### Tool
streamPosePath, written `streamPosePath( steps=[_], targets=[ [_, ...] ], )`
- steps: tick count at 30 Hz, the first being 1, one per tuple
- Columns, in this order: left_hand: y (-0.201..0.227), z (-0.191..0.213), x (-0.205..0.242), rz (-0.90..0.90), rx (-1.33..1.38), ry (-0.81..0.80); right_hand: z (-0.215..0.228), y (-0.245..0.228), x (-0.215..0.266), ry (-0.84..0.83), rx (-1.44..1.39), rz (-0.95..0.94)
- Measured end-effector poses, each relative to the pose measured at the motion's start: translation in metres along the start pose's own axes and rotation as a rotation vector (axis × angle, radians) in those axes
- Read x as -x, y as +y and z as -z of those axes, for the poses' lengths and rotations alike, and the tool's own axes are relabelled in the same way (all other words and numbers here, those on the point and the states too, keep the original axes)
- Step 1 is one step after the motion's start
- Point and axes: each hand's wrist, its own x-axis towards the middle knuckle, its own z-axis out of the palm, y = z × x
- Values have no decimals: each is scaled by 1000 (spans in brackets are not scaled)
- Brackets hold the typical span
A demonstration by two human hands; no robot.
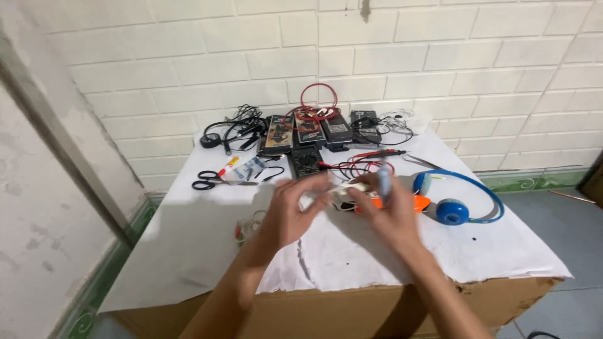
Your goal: Soldering wires to electronic components and testing connections with a multimeter on a workbench.
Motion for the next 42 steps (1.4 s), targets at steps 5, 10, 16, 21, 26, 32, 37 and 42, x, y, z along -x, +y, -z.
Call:
streamPosePath(
  steps=[5, 10, 16, 21, 26, 32, 37, 42],
  targets=[
    [17, 44, 28, -6, -327, -338, 56, -24, 10, -117, 39, 39],
    [-29, 66, 48, -128, -916, -505, 81, -24, 29, -352, 507, 95],
    [25, 92, 47, -78, -669, -289, 95, -25, 41, -297, 712, -169],
    [43, 60, 43, -98, -439, -264, 89, -110, 54, -343, 659, -711],
    [2, 23, 22, -311, -361, -129, 70, -92, 69, -390, 665, -395],
    [-21, -14, 5, 121, -624, -511, 48, -101, 88, -444, 788, -421],
    [14, -3, 5, 148, -594, -694, 58, -81, 90, -354, 961, -501],
    [33, -8, 21, 83, -614, -564, 57, -80, 104, -145, 735, -269]
  ],
)
